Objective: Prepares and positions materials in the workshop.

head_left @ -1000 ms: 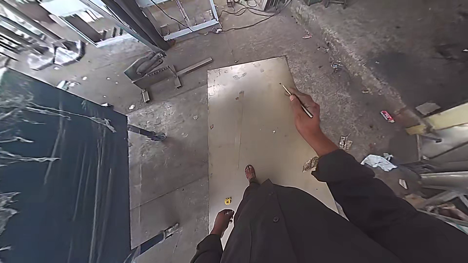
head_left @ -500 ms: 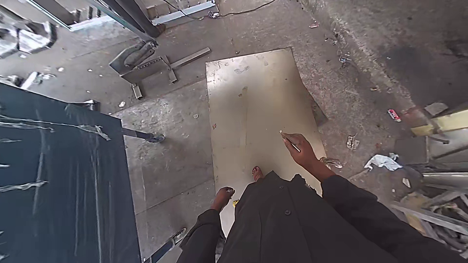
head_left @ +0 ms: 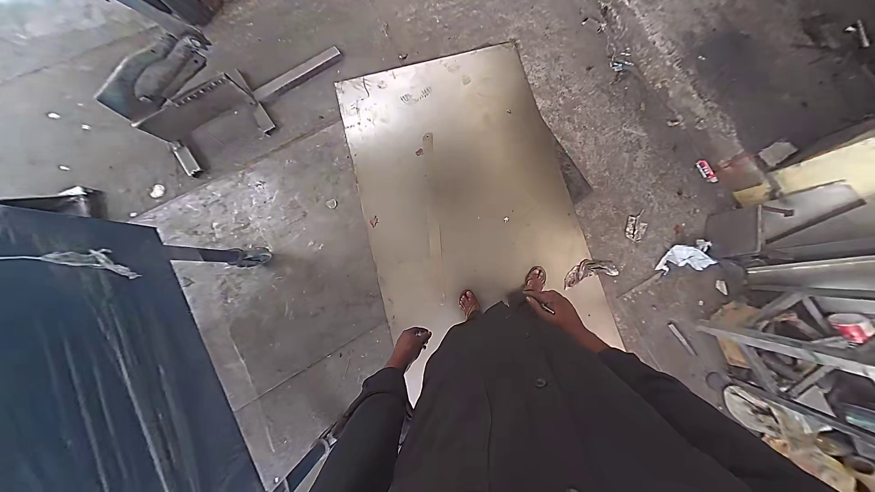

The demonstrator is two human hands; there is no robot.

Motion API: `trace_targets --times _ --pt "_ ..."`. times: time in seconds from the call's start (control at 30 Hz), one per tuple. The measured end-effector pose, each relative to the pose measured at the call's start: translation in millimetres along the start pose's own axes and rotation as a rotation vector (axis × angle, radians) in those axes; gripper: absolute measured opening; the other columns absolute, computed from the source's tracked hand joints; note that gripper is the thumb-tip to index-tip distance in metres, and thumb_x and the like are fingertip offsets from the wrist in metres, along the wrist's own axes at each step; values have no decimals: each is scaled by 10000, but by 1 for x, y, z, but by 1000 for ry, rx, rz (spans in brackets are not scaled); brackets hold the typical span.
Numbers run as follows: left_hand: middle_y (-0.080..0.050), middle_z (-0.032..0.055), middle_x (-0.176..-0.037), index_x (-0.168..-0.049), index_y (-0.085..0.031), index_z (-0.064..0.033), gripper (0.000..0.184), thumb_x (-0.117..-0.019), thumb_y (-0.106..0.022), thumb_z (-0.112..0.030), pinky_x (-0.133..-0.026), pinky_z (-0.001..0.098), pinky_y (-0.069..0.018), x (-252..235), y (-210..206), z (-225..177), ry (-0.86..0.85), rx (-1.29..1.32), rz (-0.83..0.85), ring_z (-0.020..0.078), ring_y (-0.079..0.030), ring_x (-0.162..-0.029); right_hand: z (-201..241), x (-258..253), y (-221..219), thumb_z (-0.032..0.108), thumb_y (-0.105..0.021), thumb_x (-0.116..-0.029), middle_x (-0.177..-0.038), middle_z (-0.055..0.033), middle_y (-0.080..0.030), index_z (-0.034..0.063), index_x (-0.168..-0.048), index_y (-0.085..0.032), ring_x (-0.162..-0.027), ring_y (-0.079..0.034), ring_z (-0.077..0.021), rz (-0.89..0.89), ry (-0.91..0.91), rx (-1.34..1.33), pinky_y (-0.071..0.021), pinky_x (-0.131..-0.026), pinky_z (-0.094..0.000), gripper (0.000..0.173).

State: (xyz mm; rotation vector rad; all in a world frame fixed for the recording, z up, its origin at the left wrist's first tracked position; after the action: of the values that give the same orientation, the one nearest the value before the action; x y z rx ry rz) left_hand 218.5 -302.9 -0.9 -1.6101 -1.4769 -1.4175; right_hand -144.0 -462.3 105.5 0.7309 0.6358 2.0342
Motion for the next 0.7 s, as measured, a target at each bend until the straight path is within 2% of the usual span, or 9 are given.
trace_targets --times 0.07,0.13,0.23,0.3,0.37,0.47,0.53,0.6,0.7 --pt "-685 225 -1213 -1305 -637 32 368 -1071 -576 -245 -984 469 -526 11 -5 -20 -31 -48 28 303 -683 -1072 -9 15 16 440 -480 -1059 -1082 -148 -762 75 -1079 -790 -1078 -706 -298 8 -205 54 -513 -981 -498 480" --pt "-686 239 -1203 -1287 -645 50 353 -1070 -578 -220 -1008 470 -513 16 -6 -31 -73 -100 39 313 -682 -1076 -30 38 27 511 -440 -1059 -971 -149 -744 65 -948 -767 -965 -706 -307 17 -413 87 -518 -881 -529 564" --pt "-696 241 -1197 -1292 -648 39 343 -1072 -575 -214 -1014 490 -517 12 4 -37 -79 -195 46 328 -693 -1080 -72 85 36 554 -387 -1067 -918 -120 -745 86 -898 -748 -913 -713 -294 -53 -666 51 -516 -839 -550 615" --pt "-690 247 -1214 -1312 -637 37 352 -1076 -568 -215 -1015 507 -517 3 14 -34 -56 -246 62 343 -689 -1098 -97 124 33 509 -414 -1076 -941 -98 -758 88 -927 -767 -917 -715 -259 -214 -773 -57 -523 -865 -523 569" --pt "-683 253 -1232 -1325 -622 41 357 -1078 -568 -211 -1017 508 -524 0 25 -39 -37 -307 74 352 -687 -1113 -117 163 18 467 -388 -1101 -977 -85 -770 90 -982 -772 -943 -721 -241 -371 -934 -156 -523 -886 -515 551" --pt "-655 280 -1262 -1326 -600 71 350 -1073 -574 -170 -1014 502 -521 4 40 -62 -32 -408 94 364 -676 -1117 -141 234 -27 448 -319 -1122 -1128 -111 -758 86 -1127 -756 -1114 -689 -282 -495 -1288 -351 -475 -1007 -539 568" --pt "-662 274 -1255 -1315 -613 68 338 -1076 -570 -167 -1010 498 -522 2 53 -83 -52 -490 80 355 -681 -1110 -138 277 -64 446 -303 -1124 -1196 -137 -737 77 -1184 -738 -1185 -661 -308 -524 -1480 -458 -451 -1056 -555 574" --pt "-676 250 -1237 -1320 -624 42 337 -1078 -570 -186 -968 478 -534 -3 64 -114 -71 -529 32 323 -687 -1082 -128 305 -91 447 -306 -1123 -1261 -168 -710 79 -1240 -717 -1245 -633 -337 -504 -1574 -502 -430 -1086 -577 565" --pt "-694 225 -1204 -1331 -616 11 349 -1083 -564 -228 -906 484 -552 -21 72 -141 -103 -474 -17 300 -697 -1049 -120 330 -123 460 -342 -1112 -1245 -160 -716 86 -1252 -709 -1227 -646 -328 -529 -1596 -546 -446 -1076 -574 542"
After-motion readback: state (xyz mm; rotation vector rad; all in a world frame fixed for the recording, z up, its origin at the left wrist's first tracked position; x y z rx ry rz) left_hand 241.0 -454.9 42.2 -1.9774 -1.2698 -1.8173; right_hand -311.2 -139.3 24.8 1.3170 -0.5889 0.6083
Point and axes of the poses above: each hand's wrist, its own x-axis away from the middle knuckle, its own y-axis out of the back of the hand, z = x × y, the point moved 5 cm from there along -x, towards the middle knuckle
